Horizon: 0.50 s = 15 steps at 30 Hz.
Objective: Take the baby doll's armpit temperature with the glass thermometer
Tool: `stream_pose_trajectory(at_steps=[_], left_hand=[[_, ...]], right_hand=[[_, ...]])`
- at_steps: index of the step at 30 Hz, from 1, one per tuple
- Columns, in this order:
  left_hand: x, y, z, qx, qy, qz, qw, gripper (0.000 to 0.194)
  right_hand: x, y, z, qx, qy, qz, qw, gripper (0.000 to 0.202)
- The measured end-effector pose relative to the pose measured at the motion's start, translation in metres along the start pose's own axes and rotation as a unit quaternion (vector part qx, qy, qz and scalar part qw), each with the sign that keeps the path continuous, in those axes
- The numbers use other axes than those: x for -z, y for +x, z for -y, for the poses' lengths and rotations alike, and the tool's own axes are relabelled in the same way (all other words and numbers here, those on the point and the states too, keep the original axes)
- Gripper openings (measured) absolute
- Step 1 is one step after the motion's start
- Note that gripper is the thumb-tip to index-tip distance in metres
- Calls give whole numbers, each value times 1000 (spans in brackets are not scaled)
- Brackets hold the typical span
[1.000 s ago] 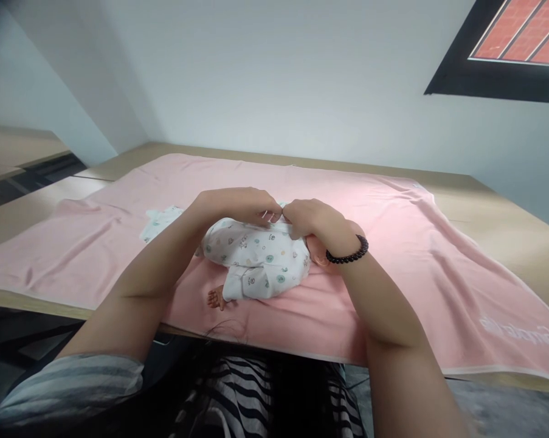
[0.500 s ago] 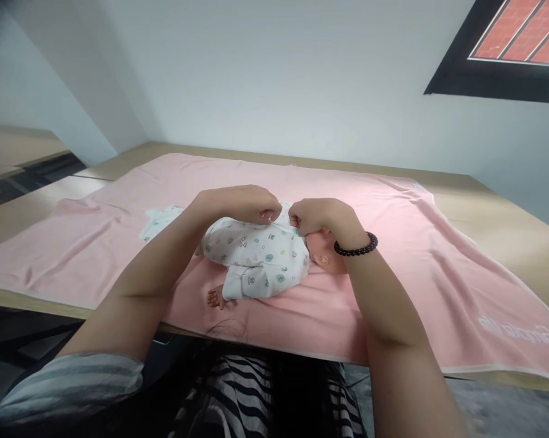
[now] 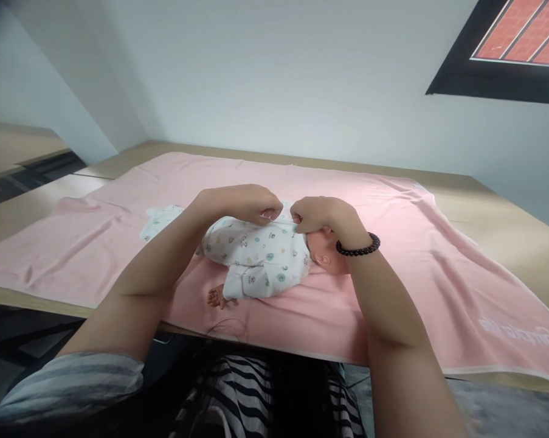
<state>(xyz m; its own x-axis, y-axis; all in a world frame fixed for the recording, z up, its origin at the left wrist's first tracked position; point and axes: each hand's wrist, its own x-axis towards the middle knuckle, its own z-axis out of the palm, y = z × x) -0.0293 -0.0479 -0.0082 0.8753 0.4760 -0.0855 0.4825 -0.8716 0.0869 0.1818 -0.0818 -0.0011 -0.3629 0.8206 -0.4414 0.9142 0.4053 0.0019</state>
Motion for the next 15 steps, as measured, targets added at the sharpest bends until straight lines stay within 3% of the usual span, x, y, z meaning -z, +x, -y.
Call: stream_pose_trajectory(at_steps=[3, 8, 15], left_hand=[[-1, 0, 1, 2, -10, 3, 1000, 15], [-2, 2, 3, -6, -8, 6, 1000, 18], [-2, 3, 1, 8, -30, 16, 999, 23]], right_hand=[[-1, 0, 7, -32, -45, -25, 998, 9], [-7, 8, 26, -10, -128, -84, 988, 15], [-13, 6, 44, -11, -132, -116, 984, 14]])
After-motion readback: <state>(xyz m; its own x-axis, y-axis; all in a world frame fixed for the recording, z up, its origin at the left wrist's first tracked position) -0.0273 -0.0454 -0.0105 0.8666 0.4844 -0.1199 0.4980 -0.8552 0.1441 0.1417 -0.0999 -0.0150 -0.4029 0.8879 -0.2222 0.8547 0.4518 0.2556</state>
